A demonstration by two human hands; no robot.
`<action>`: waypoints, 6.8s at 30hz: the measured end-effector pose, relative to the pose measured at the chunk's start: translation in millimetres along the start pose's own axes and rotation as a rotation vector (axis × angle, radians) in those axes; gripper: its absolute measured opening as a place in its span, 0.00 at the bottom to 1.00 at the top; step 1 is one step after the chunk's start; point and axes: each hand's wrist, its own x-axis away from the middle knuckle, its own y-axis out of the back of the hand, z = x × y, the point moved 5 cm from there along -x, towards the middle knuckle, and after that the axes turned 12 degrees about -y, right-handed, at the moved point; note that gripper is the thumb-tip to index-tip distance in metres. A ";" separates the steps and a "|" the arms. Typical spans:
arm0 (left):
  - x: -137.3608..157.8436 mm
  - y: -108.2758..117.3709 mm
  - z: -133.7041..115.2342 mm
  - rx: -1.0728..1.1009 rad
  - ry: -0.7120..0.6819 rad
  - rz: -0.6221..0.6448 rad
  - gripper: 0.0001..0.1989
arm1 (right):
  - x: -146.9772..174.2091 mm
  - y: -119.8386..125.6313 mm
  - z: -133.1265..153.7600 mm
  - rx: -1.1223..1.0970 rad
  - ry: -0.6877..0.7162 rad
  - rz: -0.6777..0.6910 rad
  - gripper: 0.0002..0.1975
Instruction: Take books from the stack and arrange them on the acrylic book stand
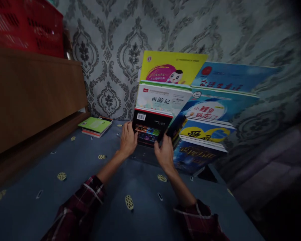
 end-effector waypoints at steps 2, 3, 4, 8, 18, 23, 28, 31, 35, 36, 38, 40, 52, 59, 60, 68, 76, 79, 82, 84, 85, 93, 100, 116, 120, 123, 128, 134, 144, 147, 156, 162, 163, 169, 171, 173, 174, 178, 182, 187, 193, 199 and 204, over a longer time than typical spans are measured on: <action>0.3 -0.4 0.6 0.024 0.008 -0.001 0.24 | -1.8 -0.1 -3.0 0.013 0.014 0.001 0.27; 0.3 -0.4 0.8 0.041 0.009 -0.003 0.25 | -2.4 -0.2 -4.3 0.021 0.018 0.000 0.27; 0.1 -0.3 0.7 0.060 0.009 -0.006 0.26 | -2.9 -0.2 -5.3 0.029 0.020 -0.003 0.26; -1.0 0.6 -0.3 0.102 0.014 -0.009 0.28 | -3.6 1.7 -8.0 0.042 0.021 -0.031 0.25; 0.1 -3.3 -0.6 0.099 0.036 -0.031 0.32 | -8.4 2.7 -13.6 0.039 0.046 -0.061 0.19; 0.1 -4.5 -0.3 0.109 0.061 -0.022 0.31 | -11.4 2.2 -20.5 0.023 0.034 -0.041 0.20; 0.0 -5.8 0.4 0.088 0.092 0.013 0.32 | -12.8 2.5 -22.5 0.023 0.033 -0.022 0.20; 0.6 -6.5 0.6 0.094 0.082 -0.005 0.33 | -11.9 3.1 -19.7 0.030 0.045 -0.034 0.20; 1.3 -6.3 1.3 0.107 0.075 -0.016 0.33 | -9.7 4.1 -15.2 0.047 0.043 -0.049 0.21; 1.1 -5.8 1.3 0.112 0.072 -0.013 0.33 | -9.3 4.2 -14.6 0.047 0.037 -0.047 0.21; 0.4 -4.0 1.1 0.121 0.062 -0.001 0.33 | -8.4 4.3 -13.6 0.042 0.028 -0.042 0.21; -0.8 -1.7 0.8 0.133 0.051 0.009 0.32 | -7.4 4.6 -12.8 0.033 0.029 -0.046 0.21; -4.6 4.0 5.6 0.143 0.019 0.014 0.31 | 5.8 14.5 -2.9 -0.031 0.140 -0.054 0.32; -2.3 6.7 16.5 0.196 -0.051 0.051 0.36 | 30.7 28.6 -1.7 -0.007 0.199 -0.042 0.32; -1.2 8.9 20.1 0.197 -0.070 0.060 0.37 | 34.4 30.3 -0.8 -0.006 0.213 -0.041 0.32; 2.6 43.0 103.4 -0.304 0.111 0.361 0.24 | 71.1 29.3 7.7 -0.111 0.248 0.105 0.31; 16.8 65.9 180.5 -0.733 0.426 0.631 0.24 | 142.6 -13.1 3.3 -0.168 0.323 0.394 0.29; 18.9 66.0 189.3 -0.776 0.404 0.697 0.22 | 147.2 -19.2 -0.5 -0.186 0.317 0.449 0.26; 20.2 66.4 187.7 -0.806 0.350 0.755 0.23 | 144.4 -19.4 -3.1 -0.189 0.284 0.461 0.25; 23.7 68.6 181.1 -0.823 0.300 0.789 0.23 | 143.4 -19.2 -3.3 -0.188 0.280 0.477 0.25; 26.7 70.6 176.3 -0.833 0.273 0.805 0.23 | 143.4 -19.0 -3.2 -0.188 0.284 0.485 0.24; 77.3 100.4 118.4 -0.865 0.030 0.945 0.24 | 143.5 -17.8 -1.0 -0.174 0.303 0.496 0.21; 132.4 121.1 58.0 -0.900 -0.117 1.054 0.24 | 143.0 -19.3 0.2 -0.182 0.298 0.530 0.21; 110.7 159.1 73.7 -0.703 0.335 0.943 0.23 | 143.8 -21.4 0.4 -0.206 0.292 0.578 0.20; 124.8 157.1 84.6 -0.635 0.267 0.921 0.23 | 142.6 -19.9 2.9 -0.209 0.300 0.578 0.19; 132.3 152.3 61.7 -0.530 0.189 0.930 0.20 | 139.9 -16.0 5.0 -0.229 0.283 0.549 0.19; 132.0 137.2 13.6 -0.414 0.113 1.038 0.15 | 137.2 -4.6 11.4 -0.244 0.294 0.469 0.17; 135.7 97.6 -28.5 -0.494 -0.147 0.974 0.13 | 145.8 -2.5 21.4 -0.196 0.396 0.554 0.18; 153.1 68.0 -24.6 -0.380 -0.183 0.888 0.19 | 157.3 -20.8 17.0 -0.034 0.435 0.725 0.23; 145.5 80.7 -8.5 -0.500 -0.074 0.898 0.19 | 156.6 -18.8 17.9 -0.027 0.432 0.734 0.23; 145.4 89.5 8.4 -0.566 -0.002 0.894 0.20 | 155.9 -19.6 16.4 0.048 0.438 0.743 0.24; 137.6 98.5 -7.2 -0.669 -0.005 0.981 0.20 | 147.5 -12.9 11.6 0.184 0.331 0.690 0.23; 136.0 102.8 -13.8 -0.704 0.008 1.019 0.19 | 147.2 -10.0 11.1 0.216 0.316 0.689 0.23; 143.5 126.3 -49.7 -0.701 0.223 1.253 0.19 | 162.1 18.3 9.2 0.320 0.309 0.625 0.21; 144.5 127.0 -54.8 -0.662 0.229 1.250 0.19 | 172.7 32.0 8.8 0.328 0.326 0.598 0.20; 143.2 123.3 -56.6 -0.613 0.212 1.226 0.18 | 184.8 47.2 9.1 0.310 0.345 0.590 0.19; 142.1 119.9 -56.8 -0.588 0.196 1.211 0.17 | 190.7 54.9 9.6 0.287 0.351 0.592 0.17; 139.2 98.8 -57.1 -0.480 0.090 1.154 0.14 | 208.7 79.0 14.4 0.146 0.357 0.613 0.13; 139.7 79.1 -55.4 -0.330 -0.001 1.071 0.13 | 212.2 83.3 17.9 0.053 0.356 0.660 0.10; 137.9 71.7 -47.3 -0.389 -0.076 1.031 0.14 | 188.9 73.7 16.4 0.024 0.330 0.703 0.10; 140.6 63.9 -40.0 -0.486 -0.104 0.971 0.20 | 142.6 20.0 51.3 -0.152 0.351 0.762 0.18; 154.5 56.3 -34.1 -0.535 -0.200 0.967 0.24 | 133.4 -54.2 75.8 -0.186 0.300 0.996 0.31; 154.4 58.3 -32.9 -0.488 -0.205 0.875 0.22 | 133.3 -55.2 58.7 -0.212 0.269 0.952 0.31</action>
